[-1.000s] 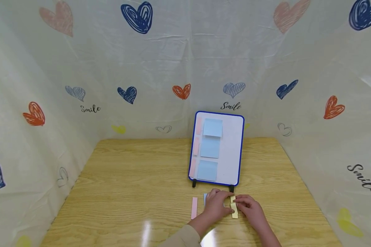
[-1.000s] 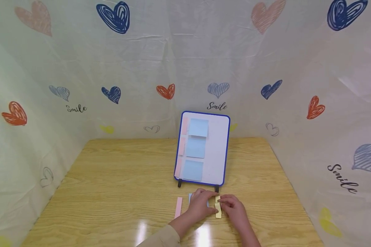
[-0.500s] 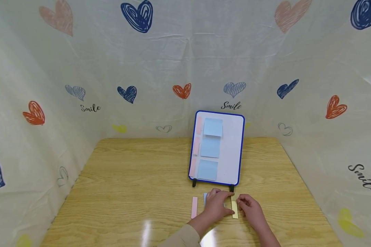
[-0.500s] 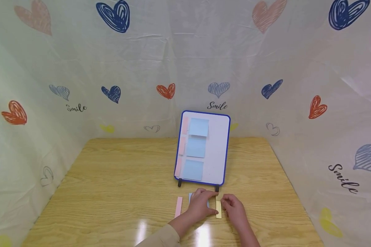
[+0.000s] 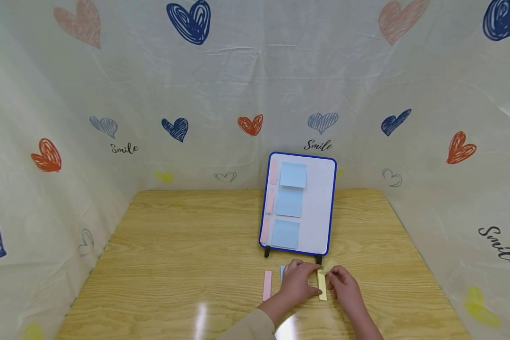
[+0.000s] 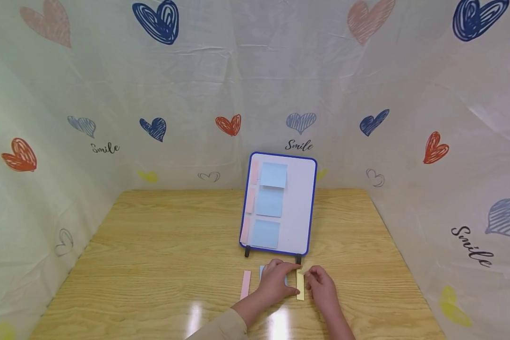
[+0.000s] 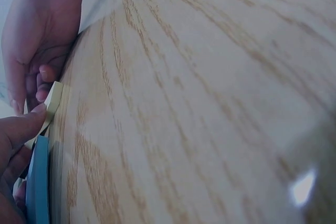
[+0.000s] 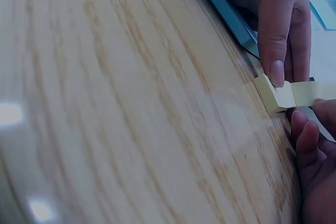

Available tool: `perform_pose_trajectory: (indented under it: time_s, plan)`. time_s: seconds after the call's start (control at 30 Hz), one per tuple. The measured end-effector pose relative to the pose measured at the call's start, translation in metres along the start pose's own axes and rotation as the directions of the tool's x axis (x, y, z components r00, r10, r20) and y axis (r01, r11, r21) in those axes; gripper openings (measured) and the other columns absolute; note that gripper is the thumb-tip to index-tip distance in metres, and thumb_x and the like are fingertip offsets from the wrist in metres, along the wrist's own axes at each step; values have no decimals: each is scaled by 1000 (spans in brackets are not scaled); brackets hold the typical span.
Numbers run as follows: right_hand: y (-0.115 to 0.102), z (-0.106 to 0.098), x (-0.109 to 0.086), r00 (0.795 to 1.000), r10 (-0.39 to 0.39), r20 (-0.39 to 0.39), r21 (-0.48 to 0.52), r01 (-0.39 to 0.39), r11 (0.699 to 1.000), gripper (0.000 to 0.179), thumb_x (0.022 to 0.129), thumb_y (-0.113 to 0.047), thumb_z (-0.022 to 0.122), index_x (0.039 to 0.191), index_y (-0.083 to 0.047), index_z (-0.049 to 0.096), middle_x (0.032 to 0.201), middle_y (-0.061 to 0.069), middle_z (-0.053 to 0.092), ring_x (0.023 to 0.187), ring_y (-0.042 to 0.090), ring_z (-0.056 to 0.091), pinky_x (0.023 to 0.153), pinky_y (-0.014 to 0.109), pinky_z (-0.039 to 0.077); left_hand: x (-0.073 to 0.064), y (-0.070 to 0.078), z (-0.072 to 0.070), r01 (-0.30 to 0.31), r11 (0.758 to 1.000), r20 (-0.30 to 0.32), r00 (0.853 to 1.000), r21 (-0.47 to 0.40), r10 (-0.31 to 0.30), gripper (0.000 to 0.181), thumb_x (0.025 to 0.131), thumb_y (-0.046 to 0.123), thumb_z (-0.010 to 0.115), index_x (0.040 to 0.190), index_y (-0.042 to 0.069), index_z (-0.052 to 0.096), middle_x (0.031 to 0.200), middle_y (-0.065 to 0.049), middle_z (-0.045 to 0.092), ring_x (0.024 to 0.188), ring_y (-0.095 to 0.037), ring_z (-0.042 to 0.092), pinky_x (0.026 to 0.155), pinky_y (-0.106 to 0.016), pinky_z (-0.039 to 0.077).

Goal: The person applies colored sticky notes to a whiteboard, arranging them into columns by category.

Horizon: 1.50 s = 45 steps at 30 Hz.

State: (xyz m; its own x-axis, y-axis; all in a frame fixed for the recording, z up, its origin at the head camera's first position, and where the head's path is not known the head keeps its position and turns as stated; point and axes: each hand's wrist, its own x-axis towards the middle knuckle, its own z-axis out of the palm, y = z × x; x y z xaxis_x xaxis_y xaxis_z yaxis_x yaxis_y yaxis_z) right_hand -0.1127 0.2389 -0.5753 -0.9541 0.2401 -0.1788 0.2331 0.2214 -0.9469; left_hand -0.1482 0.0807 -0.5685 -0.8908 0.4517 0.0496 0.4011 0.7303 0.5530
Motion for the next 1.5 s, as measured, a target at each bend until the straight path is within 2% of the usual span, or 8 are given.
perform_pose_trajectory:
  time_s: [0.27,0.63,0.8,1.07,1.23,1.37,1.43,1.5]
  plan:
    - [-4,0,-1,1000,26,-6,34,-26,999,9,100,-2,50,103,7,52,76,11,57,65,16,55,52,27,48,1,1,-1,3,1000,4,1000,-2,-3,65,67,38,89,126,35,64,114,26,61,102,-5,46,88,-31,37]
    - [-1,-1,1,1000,-5,-6,53,5,999,11,102,-4,45,106,7,46,76,13,58,63,16,56,54,28,51,1,3,-2,5,1000,-6,1000,4,-5,65,66,38,90,126,34,64,114,25,61,103,-6,47,88,-31,37]
    - [-2,-3,1,1000,-4,-7,80,4,997,9,103,-3,43,106,6,44,82,13,60,64,16,58,55,28,52,2,4,-3,12,1000,-3,1000,-11,-12,65,67,37,90,126,35,64,113,25,61,104,-6,47,89,-32,37]
    - [-7,-7,-2,995,4,-95,276,22,961,6,98,5,49,96,11,50,83,17,67,70,15,69,66,29,57,-1,3,-4,11,1000,-5,1000,-10,-11,65,66,37,90,126,33,64,120,19,61,107,-7,48,95,-35,37]
    - [-16,-11,-6,993,-86,-86,342,110,933,9,96,9,49,95,18,47,83,15,70,76,16,71,71,31,57,0,6,-15,5,997,22,1000,-83,-3,55,72,32,87,123,28,67,116,16,64,107,-10,49,91,-32,42]
    - [-26,-14,-7,977,-197,-76,344,211,915,17,95,8,54,96,24,47,85,10,69,81,16,71,75,31,57,4,9,-29,-8,967,8,1000,-253,10,35,81,24,80,114,19,70,100,11,67,99,-12,54,80,-26,46]
    - [-31,-15,-5,968,-243,-66,352,251,902,19,94,7,57,96,24,50,88,9,68,85,16,70,78,31,56,7,11,-38,7,933,12,1000,-359,-3,24,86,21,75,109,17,72,92,11,66,93,-10,56,76,-25,46]
    - [-35,-15,-4,955,-291,-49,360,289,887,19,93,4,60,99,22,54,95,9,70,90,17,70,81,31,55,9,13,-47,44,883,33,999,-468,-32,17,90,22,70,105,15,72,88,11,66,87,-9,58,71,-27,48]
